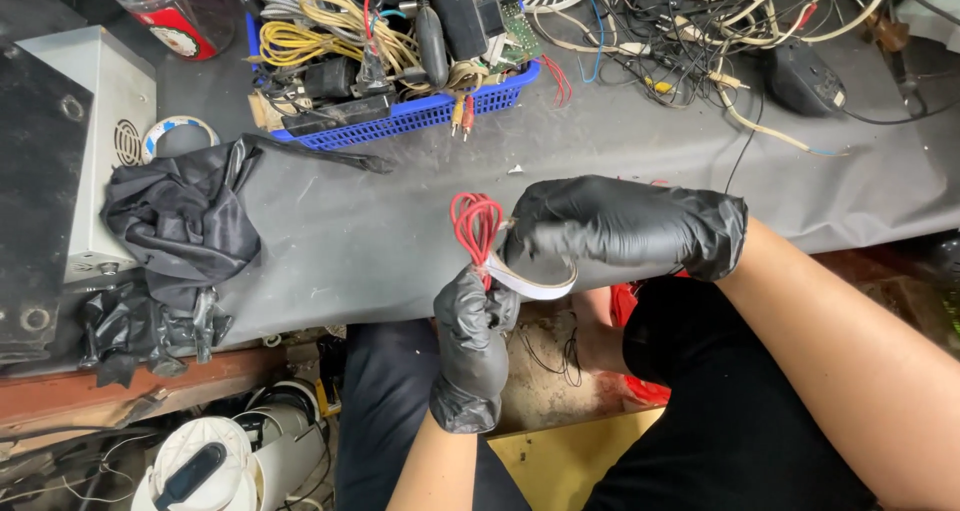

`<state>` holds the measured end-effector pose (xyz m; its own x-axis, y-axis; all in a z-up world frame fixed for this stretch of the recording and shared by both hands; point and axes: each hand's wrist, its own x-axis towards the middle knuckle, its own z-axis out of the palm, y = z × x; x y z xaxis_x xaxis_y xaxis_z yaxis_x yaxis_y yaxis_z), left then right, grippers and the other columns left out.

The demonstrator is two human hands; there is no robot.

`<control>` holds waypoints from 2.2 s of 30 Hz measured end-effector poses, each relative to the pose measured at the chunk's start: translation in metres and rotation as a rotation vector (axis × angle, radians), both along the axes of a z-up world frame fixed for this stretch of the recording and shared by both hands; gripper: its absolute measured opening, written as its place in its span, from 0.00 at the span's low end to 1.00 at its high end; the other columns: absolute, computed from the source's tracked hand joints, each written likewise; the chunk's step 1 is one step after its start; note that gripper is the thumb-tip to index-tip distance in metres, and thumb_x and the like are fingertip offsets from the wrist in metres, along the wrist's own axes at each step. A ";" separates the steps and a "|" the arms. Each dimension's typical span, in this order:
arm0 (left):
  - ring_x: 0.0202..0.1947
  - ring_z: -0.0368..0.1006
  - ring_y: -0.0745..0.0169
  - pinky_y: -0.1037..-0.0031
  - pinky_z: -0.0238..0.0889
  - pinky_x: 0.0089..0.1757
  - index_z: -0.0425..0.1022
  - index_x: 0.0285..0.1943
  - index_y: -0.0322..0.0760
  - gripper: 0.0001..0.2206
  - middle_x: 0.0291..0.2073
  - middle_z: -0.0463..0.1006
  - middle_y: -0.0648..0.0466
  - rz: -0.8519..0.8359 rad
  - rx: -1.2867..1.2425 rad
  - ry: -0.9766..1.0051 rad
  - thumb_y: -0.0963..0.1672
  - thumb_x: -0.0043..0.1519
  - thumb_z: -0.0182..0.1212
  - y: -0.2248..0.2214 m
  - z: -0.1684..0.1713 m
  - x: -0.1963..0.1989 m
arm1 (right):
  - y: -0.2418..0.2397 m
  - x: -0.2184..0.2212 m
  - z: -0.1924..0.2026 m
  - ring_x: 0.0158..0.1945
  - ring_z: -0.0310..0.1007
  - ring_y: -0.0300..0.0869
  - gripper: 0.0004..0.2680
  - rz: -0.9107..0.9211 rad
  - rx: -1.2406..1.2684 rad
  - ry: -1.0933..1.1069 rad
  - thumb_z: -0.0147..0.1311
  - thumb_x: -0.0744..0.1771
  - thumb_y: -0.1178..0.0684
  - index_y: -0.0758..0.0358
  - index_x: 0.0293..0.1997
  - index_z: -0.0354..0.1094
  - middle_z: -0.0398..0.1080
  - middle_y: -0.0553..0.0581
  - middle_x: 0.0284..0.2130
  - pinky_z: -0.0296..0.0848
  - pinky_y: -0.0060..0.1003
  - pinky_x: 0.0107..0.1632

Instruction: A person wearing black gloves is wiring electronic components, stripping wires, and applying tape on a cluttered workbench.

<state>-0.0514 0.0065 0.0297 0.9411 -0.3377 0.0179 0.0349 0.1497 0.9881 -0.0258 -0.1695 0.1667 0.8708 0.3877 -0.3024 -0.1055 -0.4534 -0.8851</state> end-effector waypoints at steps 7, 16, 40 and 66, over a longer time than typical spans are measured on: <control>0.23 0.60 0.70 0.75 0.56 0.27 0.69 0.27 0.36 0.14 0.20 0.67 0.57 0.109 -0.144 -0.070 0.44 0.64 0.42 0.007 0.001 -0.004 | 0.010 -0.013 0.008 0.60 0.70 0.47 0.14 0.116 -0.023 -0.286 0.73 0.55 0.46 0.53 0.39 0.79 0.71 0.55 0.53 0.64 0.41 0.60; 0.17 0.50 0.70 0.75 0.44 0.22 0.58 0.25 0.38 0.12 0.17 0.58 0.55 0.175 -0.313 0.073 0.43 0.63 0.39 0.013 -0.007 0.001 | 0.018 -0.028 -0.002 0.73 0.49 0.57 0.09 0.122 0.040 -0.591 0.59 0.62 0.45 0.54 0.22 0.69 0.46 0.72 0.69 0.54 0.44 0.66; 0.39 0.72 0.65 0.78 0.68 0.40 0.73 0.42 0.36 0.03 0.35 0.76 0.52 0.245 -0.196 0.136 0.39 0.61 0.57 0.008 0.009 -0.009 | 0.026 -0.023 0.007 0.31 0.56 0.47 0.18 0.182 0.218 -0.618 0.46 0.67 0.48 0.58 0.16 0.44 0.44 0.51 0.17 0.67 0.40 0.46; 0.28 0.66 0.71 0.80 0.65 0.29 0.69 0.41 0.34 0.09 0.29 0.69 0.58 0.552 -0.190 -0.185 0.45 0.67 0.49 -0.007 0.021 -0.021 | 0.036 -0.035 0.027 0.28 0.70 0.36 0.13 0.086 0.046 -0.472 0.51 0.66 0.48 0.65 0.23 0.72 0.70 0.53 0.24 0.69 0.31 0.33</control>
<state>-0.0719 -0.0001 0.0503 0.9517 0.2244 0.2095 -0.2674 0.2709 0.9247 -0.0606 -0.1332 0.1933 0.8729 0.4684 0.1369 0.3486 -0.4021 -0.8466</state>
